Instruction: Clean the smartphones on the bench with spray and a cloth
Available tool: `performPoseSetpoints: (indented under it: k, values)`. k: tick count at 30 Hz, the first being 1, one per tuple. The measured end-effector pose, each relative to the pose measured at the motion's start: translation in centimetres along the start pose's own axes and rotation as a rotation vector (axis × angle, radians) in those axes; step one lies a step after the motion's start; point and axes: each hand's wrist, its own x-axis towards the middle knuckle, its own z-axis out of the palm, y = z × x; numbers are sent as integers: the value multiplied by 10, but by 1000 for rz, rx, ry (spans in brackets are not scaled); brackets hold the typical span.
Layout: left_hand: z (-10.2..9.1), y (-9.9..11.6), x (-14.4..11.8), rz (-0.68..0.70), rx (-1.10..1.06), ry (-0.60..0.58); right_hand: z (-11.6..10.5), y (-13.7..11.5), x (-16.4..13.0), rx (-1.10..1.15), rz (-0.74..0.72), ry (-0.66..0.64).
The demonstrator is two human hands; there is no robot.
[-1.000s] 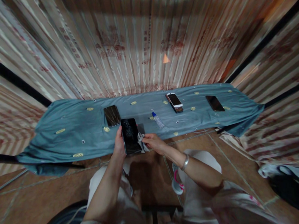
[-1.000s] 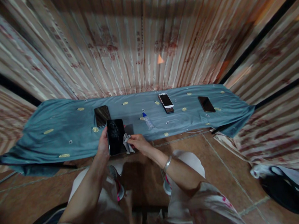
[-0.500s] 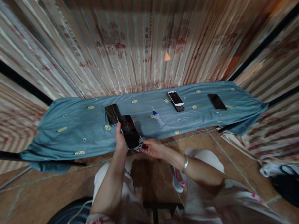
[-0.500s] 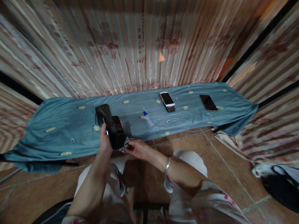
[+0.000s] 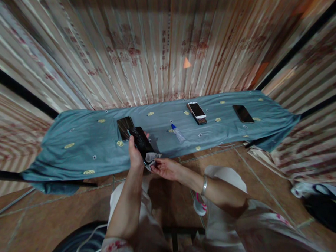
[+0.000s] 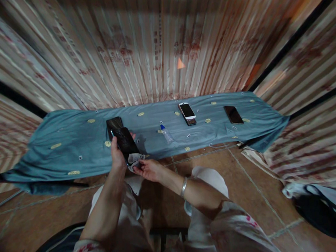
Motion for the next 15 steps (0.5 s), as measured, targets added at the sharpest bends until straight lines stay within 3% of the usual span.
performPoseSetpoints:
  k: [4, 15]
  values:
    - [-2, -4, 4, 42, 54, 34, 5, 3, 1, -12, 25, 116]
    - [2, -1, -7, 254, -4, -93, -2, -19, 7, -205, -186, 60]
